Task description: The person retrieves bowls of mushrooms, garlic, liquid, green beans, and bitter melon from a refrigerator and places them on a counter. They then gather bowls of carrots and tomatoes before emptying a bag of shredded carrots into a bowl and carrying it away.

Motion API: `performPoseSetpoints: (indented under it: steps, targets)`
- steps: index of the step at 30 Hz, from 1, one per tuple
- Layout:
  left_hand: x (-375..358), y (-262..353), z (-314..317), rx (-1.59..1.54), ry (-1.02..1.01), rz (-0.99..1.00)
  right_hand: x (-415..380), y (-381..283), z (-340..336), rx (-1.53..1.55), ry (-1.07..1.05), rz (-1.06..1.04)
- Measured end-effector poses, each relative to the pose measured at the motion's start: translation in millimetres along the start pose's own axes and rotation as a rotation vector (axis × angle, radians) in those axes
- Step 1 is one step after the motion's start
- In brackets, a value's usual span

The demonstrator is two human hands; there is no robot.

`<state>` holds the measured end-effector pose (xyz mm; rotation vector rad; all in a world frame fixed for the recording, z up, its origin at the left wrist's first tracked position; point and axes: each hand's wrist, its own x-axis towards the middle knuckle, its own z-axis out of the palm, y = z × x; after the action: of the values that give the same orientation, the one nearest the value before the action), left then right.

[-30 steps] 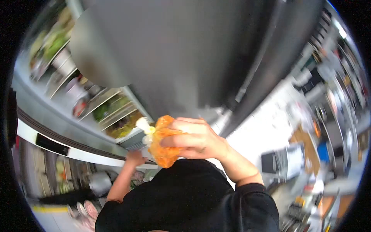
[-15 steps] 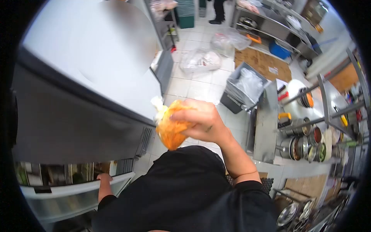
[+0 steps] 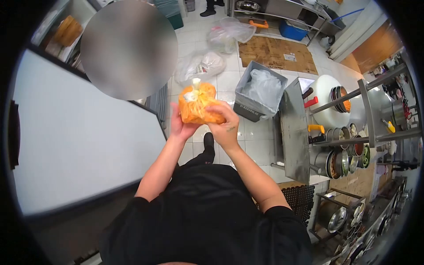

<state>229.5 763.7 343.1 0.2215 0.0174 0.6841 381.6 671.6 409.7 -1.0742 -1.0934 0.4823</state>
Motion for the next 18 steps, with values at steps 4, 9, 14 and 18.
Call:
performPoseSetpoints:
  steps: [4,9,14,18]
  targets:
    - [106,37,-48,0.218,0.239,0.046,36,33,-25,-0.192,-0.141,0.018]
    - [224,68,-58,0.409,0.144,-0.092,83,62,-64,-0.018,0.123,0.299]
    - [313,47,-8,0.568,0.022,-0.193,127,73,-95,-0.071,0.401,0.329]
    - [360,22,5,0.717,-0.093,-0.244,157,82,-118,-0.107,0.436,0.320]
